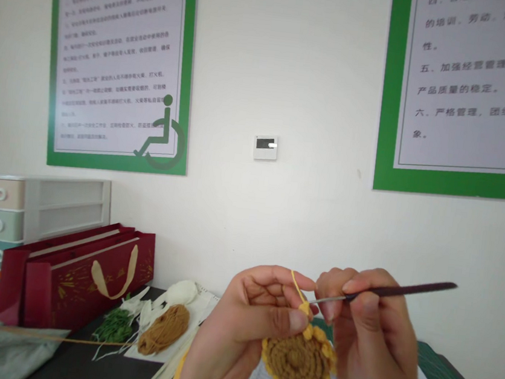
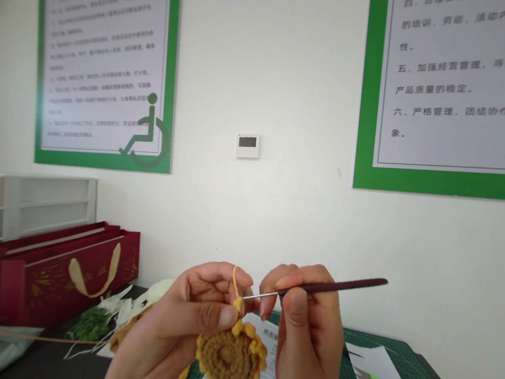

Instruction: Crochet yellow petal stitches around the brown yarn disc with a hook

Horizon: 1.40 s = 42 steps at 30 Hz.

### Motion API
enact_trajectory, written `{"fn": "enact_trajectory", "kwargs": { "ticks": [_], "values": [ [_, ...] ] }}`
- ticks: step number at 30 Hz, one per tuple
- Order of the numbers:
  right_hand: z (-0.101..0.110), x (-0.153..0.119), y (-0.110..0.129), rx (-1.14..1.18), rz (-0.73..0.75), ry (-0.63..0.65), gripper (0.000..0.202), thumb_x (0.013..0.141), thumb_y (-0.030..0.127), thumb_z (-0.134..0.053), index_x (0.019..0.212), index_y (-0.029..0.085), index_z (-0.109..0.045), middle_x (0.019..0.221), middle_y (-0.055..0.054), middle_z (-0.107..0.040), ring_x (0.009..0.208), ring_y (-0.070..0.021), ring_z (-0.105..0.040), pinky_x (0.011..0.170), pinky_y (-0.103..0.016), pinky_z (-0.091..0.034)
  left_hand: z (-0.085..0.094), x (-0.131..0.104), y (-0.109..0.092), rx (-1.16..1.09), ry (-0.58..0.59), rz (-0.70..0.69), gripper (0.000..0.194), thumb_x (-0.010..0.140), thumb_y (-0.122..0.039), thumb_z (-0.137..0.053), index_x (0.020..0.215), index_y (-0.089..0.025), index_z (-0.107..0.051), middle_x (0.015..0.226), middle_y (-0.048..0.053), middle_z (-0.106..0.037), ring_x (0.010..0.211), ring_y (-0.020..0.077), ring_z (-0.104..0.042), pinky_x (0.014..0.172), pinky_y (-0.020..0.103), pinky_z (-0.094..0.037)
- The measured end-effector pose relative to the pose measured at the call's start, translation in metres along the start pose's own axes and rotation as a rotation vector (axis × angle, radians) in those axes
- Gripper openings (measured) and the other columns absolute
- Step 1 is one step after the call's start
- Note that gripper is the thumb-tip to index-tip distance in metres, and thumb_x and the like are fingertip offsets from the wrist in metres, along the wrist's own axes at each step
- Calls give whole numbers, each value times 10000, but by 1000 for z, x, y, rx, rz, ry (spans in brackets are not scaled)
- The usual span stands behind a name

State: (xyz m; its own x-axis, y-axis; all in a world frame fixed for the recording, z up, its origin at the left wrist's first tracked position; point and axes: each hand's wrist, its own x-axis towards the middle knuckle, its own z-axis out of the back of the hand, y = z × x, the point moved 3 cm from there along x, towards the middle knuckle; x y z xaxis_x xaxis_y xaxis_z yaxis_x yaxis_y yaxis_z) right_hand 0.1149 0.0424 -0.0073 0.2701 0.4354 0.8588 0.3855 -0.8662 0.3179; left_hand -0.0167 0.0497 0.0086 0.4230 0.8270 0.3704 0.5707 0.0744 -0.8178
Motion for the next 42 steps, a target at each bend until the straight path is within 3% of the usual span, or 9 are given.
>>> {"fn": "enact_trajectory", "kwargs": {
  "ticks": [5, 12, 16, 18, 23, 29, 34, 39, 42],
  "values": [
    [1, -2, 7, -73, 81, 16, 99, 1023, 303, -561, 985, 247, -632, 714, 7, -574, 697, -150, -554, 619, -283, -453, -3, -3, 1, -9, 13, 26, 298, 598, -124, -907, 886, -163, -843, 728, 44, -727, 656, 103, -619, 709, 225, -482],
    [-6, 1, -4, 241, -405, -45, 270, 1017, 364, -527, 803, 223, -611, 605, 29, -465, 580, -122, -442, 556, -255, -417, -4, -3, -2, 15, 37, -30, 193, 601, -97, -900, 775, -136, -826, 721, 44, -723, 686, 116, -632, 685, 210, -475],
    [-6, 0, -13, 241, -537, -109, 316, 980, 405, -596, 731, 211, -586, 620, 28, -472, 573, -113, -444, 544, -242, -409, -4, -3, 0, 80, 19, -151, 152, 683, -115, -887, 817, -155, -826, 773, 61, -756, 770, 171, -680, 741, 270, -515],
    [-5, -1, -15, 218, -542, -127, 325, 975, 409, -604, 718, 212, -571, 627, 28, -482, 581, -115, -452, 549, -242, -411, -3, -2, 1, 92, -4, -166, 162, 679, -116, -897, 821, -156, -831, 763, 52, -754, 751, 145, -672, 731, 240, -513],
    [0, 2, -8, 91, -287, -92, 224, 1017, 377, -548, 853, 243, -619, 664, 25, -522, 650, -132, -495, 634, -264, -441, 2, -2, 1, 77, -48, -117, 264, 631, -147, -939, 877, -164, -843, 739, 17, -700, 665, 72, -604, 639, 159, -457],
    [4, 2, 6, -75, -7, 21, 139, 1042, 329, -524, 971, 252, -616, 725, 18, -558, 695, -139, -526, 655, -288, -447, 0, -3, 0, 57, -61, -105, 326, 604, -145, -950, 911, -169, -845, 739, 21, -693, 684, 94, -624, 674, 183, -488],
    [5, 0, 13, -189, 105, 37, 124, 1056, 260, -487, 1009, 241, -600, 745, 12, -565, 721, -144, -547, 650, -300, -445, -4, -6, -2, 59, -89, -96, 298, 597, -110, -949, 872, -158, -844, 714, 15, -693, 664, 80, -614, 651, 155, -483],
    [0, -2, 19, -341, 310, 74, 98, 1027, 208, -527, 1034, 218, -625, 753, -4, -601, 730, -159, -585, 642, -325, -475, -4, -7, -3, 59, -92, -90, 298, 628, -119, -941, 905, -165, -843, 737, 9, -695, 669, 75, -624, 665, 155, -493],
    [-3, -3, 17, -353, 341, 129, 113, 1018, 181, -529, 1056, 217, -629, 763, -12, -632, 759, -169, -616, 656, -333, -508, -2, -8, -1, 52, -85, -85, 311, 624, -113, -943, 910, -182, -843, 767, 15, -708, 695, 88, -651, 695, 173, -508]
  ]
}}
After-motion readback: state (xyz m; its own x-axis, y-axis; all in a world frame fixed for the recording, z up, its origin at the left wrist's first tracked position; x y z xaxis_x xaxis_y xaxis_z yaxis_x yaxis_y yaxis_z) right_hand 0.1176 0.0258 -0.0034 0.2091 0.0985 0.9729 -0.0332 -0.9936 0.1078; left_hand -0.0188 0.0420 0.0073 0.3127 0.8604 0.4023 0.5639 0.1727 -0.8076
